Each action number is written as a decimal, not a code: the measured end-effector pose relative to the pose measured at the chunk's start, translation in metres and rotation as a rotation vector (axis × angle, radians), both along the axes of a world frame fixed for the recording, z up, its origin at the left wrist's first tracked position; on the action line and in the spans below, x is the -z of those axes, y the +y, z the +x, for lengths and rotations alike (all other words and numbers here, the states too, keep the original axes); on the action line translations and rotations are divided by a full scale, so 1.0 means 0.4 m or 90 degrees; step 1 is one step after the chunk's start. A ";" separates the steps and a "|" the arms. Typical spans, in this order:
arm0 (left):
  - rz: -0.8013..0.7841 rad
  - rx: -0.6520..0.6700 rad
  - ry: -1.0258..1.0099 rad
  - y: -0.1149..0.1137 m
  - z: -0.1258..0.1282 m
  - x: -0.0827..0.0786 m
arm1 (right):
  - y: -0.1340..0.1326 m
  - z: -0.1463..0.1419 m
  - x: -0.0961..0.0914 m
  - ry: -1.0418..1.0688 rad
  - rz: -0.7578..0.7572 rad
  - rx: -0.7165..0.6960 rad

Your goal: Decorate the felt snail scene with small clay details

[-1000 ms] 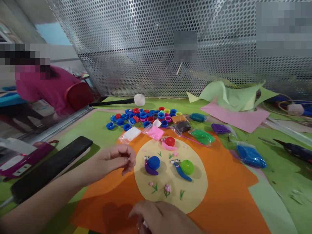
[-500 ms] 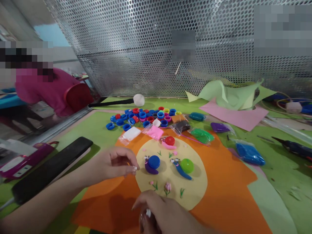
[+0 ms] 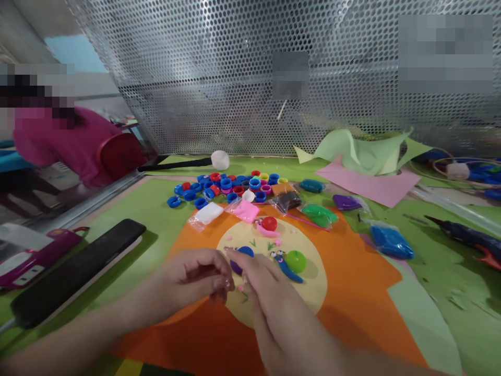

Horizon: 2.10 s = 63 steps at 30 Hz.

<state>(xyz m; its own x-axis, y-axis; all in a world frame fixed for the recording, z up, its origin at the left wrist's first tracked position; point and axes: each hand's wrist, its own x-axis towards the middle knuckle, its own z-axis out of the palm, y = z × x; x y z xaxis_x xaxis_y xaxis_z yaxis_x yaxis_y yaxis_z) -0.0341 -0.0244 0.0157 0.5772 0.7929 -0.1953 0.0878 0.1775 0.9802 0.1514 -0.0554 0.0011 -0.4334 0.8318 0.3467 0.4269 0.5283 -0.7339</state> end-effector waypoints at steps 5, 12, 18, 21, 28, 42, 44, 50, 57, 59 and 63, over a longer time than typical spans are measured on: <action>-0.009 -0.044 -0.046 0.008 0.023 0.037 | 0.041 0.016 0.015 -0.058 0.042 -0.014; -0.007 -0.059 -0.052 0.011 0.029 0.043 | 0.053 0.034 0.049 -0.149 0.209 -0.039; 0.000 -0.076 -0.087 0.003 0.034 0.039 | 0.058 0.042 0.039 -0.228 0.401 -0.036; 0.021 -0.072 -0.084 0.002 0.033 0.042 | 0.063 0.046 0.040 -0.230 0.462 -0.031; 0.085 -0.085 -0.019 -0.002 0.028 0.056 | 0.060 0.049 0.051 -0.300 0.543 -0.022; 0.130 -0.101 0.040 -0.001 0.033 0.050 | 0.051 0.052 0.011 -0.338 0.622 -0.091; 0.142 -0.100 0.044 -0.005 0.034 0.045 | 0.050 0.050 0.011 -0.307 0.599 -0.075; 0.111 -0.126 -0.026 0.001 0.022 0.026 | 0.071 0.035 0.011 0.101 -0.187 -0.011; 0.094 -0.147 0.006 0.018 0.009 0.022 | 0.092 0.012 0.017 0.501 -0.716 -0.119; 0.087 -0.136 -0.003 0.017 0.009 0.026 | 0.085 0.010 0.015 0.529 -0.738 -0.139; 0.067 -0.119 -0.035 0.015 0.010 0.028 | 0.077 0.013 0.018 0.560 -0.758 -0.160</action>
<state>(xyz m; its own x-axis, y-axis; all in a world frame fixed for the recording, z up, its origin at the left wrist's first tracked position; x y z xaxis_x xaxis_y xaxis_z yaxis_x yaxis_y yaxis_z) -0.0302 -0.0184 0.0046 0.4250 0.9018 -0.0779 0.0095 0.0817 0.9966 0.1566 -0.0248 -0.0062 -0.6228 0.7441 -0.2417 -0.3753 -0.5552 -0.7422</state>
